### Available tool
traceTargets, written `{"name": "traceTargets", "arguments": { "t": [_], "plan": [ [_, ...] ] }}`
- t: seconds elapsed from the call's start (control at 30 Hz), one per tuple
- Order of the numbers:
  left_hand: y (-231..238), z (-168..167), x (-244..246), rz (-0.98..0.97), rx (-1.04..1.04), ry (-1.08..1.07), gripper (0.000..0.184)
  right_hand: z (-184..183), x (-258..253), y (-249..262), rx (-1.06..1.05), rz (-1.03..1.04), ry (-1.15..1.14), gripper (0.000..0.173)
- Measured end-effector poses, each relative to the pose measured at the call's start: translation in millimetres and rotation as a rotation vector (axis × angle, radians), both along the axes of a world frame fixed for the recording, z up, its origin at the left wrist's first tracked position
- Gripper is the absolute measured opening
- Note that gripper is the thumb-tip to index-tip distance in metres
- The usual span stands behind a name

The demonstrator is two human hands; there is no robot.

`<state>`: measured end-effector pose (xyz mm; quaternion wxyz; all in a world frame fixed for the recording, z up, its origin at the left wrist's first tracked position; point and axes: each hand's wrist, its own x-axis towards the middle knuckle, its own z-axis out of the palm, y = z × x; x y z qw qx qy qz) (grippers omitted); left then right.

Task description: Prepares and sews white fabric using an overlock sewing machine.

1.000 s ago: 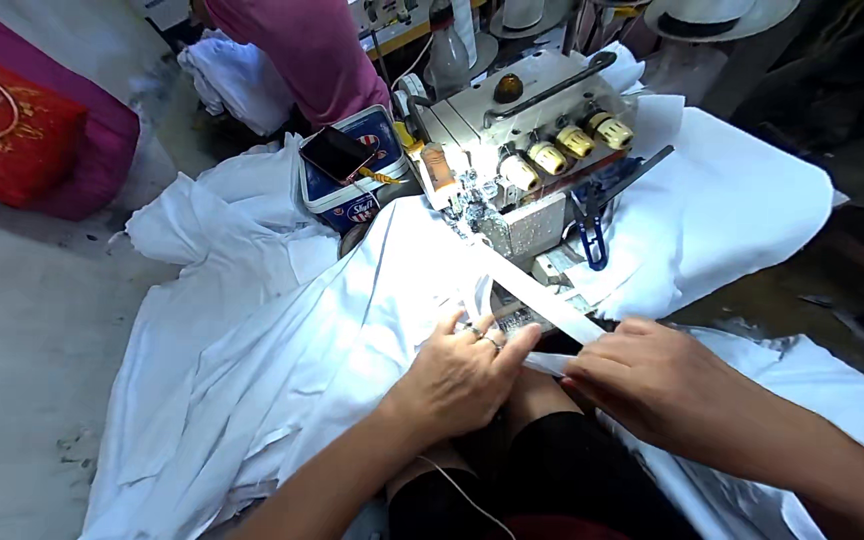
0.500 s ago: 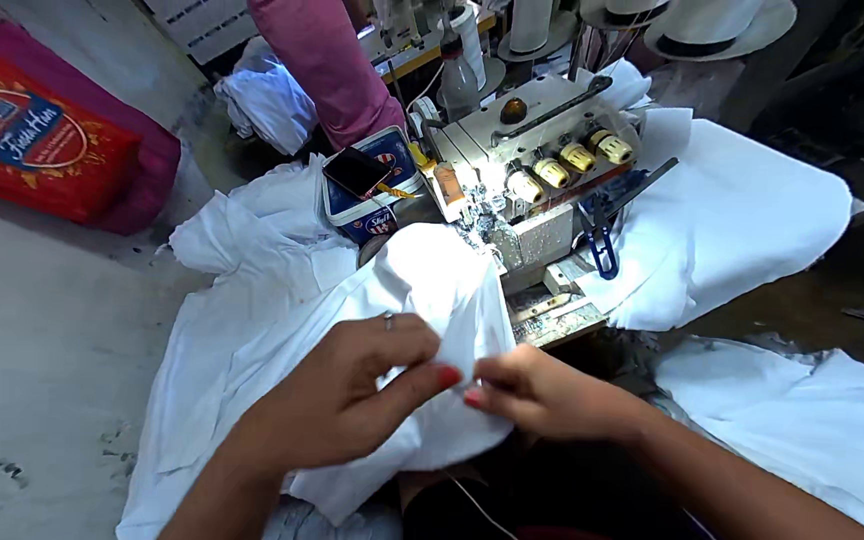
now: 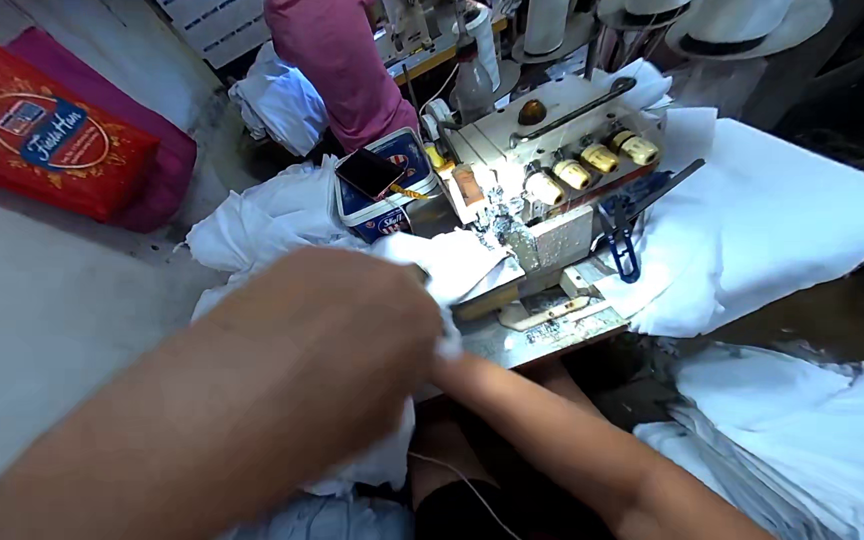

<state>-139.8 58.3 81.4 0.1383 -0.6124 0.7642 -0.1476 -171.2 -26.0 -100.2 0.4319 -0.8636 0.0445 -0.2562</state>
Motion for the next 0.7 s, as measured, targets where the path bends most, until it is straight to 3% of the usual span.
{"name": "traceTargets", "arguments": {
  "t": [0.1,0.13,0.23,0.3,0.37,0.43,0.5,0.57,0.7],
  "plan": [
    [10,4,42,0.128,-0.056,0.013,0.019,20,11,-17,-0.103,0.249,0.231,0.029],
    [14,3,52,0.167,-0.078,0.055,0.022,15,1,-23,-0.106,0.278,0.218,0.031],
    [22,-6,70,0.263,-0.097,0.188,0.042,-32,-24,-42,-0.093,-0.131,-0.370,0.018],
    [25,-14,75,0.247,-0.098,0.303,0.043,-40,-34,-62,-0.081,-0.341,-0.476,0.017],
    [25,-18,73,0.201,-0.097,0.378,0.040,-33,-36,-72,-0.093,-0.379,-0.428,0.025],
    [22,-18,66,0.163,-0.100,0.369,0.033,-19,-28,-69,-0.139,-0.286,-0.452,0.026],
    [23,-18,59,0.122,-0.118,0.253,0.024,1,-23,-58,-0.137,-0.047,-0.519,0.015],
    [28,-20,60,0.123,-0.116,0.144,0.023,16,-24,-49,-0.110,0.143,-0.599,0.014],
    [34,-19,60,0.126,-0.112,0.118,0.032,-1,-34,-73,-0.181,0.096,-0.539,0.019]
  ]
}}
